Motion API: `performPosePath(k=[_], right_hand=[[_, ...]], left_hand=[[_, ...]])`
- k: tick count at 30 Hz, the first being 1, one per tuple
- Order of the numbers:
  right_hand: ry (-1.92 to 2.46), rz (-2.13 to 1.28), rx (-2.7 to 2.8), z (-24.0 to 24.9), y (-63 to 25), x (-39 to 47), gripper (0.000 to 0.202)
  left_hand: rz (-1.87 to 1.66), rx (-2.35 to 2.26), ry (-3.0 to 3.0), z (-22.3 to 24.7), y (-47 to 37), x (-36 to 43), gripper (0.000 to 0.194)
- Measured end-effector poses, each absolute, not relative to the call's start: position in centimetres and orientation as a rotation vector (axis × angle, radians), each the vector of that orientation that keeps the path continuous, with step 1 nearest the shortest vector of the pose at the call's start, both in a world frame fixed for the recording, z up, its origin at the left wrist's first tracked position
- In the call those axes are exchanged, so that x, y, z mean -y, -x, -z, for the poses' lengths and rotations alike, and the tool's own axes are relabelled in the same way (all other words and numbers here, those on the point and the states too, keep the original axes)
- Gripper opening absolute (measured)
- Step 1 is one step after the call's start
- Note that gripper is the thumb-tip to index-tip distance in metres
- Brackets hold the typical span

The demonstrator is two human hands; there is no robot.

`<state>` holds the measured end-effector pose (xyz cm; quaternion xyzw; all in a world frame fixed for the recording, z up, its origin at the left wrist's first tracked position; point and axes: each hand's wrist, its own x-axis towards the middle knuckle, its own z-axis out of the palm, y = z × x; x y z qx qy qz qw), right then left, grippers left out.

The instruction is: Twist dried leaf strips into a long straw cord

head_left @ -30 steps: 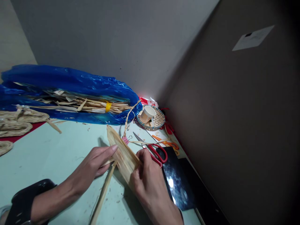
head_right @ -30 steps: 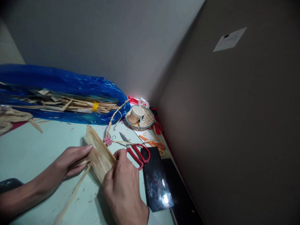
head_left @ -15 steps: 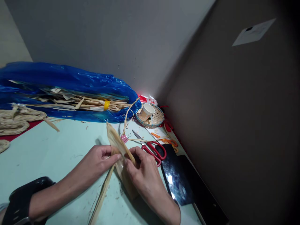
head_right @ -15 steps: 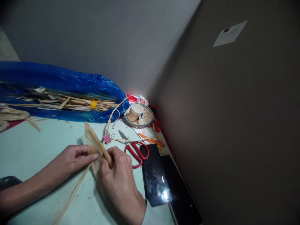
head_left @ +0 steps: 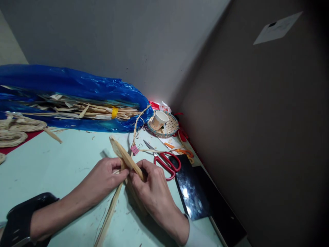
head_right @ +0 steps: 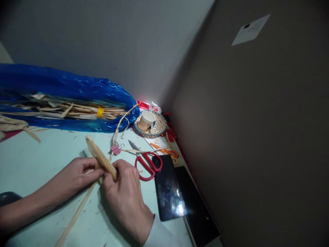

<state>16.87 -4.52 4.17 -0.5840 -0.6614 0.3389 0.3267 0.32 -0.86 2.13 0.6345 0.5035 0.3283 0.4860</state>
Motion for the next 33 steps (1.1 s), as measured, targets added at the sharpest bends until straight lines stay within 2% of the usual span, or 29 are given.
performPosePath(k=[6,12,14,17,19,22,24,25,26,30,33], right_hand=[[1.429,-0.904,1.725,-4.5,-17.5,5.1,0.012],[1.105,-1.352,1.360,-6.8,-20.0,5.2,0.017],[1.088,-1.292,1.267,-8.9,-21.7,5.8,0.022],[1.280,-0.951,1.180,-12.0,-25.4,6.8,0.026],[1.548,-0.543,1.315,-13.3,-28.3,7.1,0.032],[1.891,0.253,1.597,-13.4,-30.8,6.8,0.038],[1.837,0.674,1.721,-12.5,-30.0,6.3,0.047],[1.743,0.747,1.784,-11.8,-28.7,6.0,0.046],[1.622,0.684,1.852,-11.1,-27.0,5.8,0.039],[1.398,-0.051,2.193,-8.2,-18.4,4.9,0.022],[1.356,-0.192,2.306,-6.5,-14.6,3.7,0.022]], left_hand=[[-0.809,-1.216,-1.486,-2.7,-0.5,0.9,0.025],[-0.726,-1.220,-1.416,-3.5,-0.8,1.0,0.027],[-0.725,-1.251,-1.429,-3.5,-0.7,1.0,0.027],[-0.705,-1.326,-1.449,-3.4,-0.6,0.9,0.030],[-0.684,-1.358,-1.456,-3.4,-0.6,0.8,0.034],[-0.674,-1.371,-1.466,-3.5,-0.6,0.7,0.036],[-0.679,-1.368,-1.475,-3.5,-0.6,0.8,0.036],[-0.684,-1.361,-1.485,-3.5,-0.6,0.9,0.036],[-0.692,-1.348,-1.500,-3.4,-0.5,0.9,0.035],[-0.747,-1.275,-1.584,-2.8,-0.2,1.1,0.021],[-0.825,-1.252,-1.604,-2.7,0.0,1.1,0.014]])
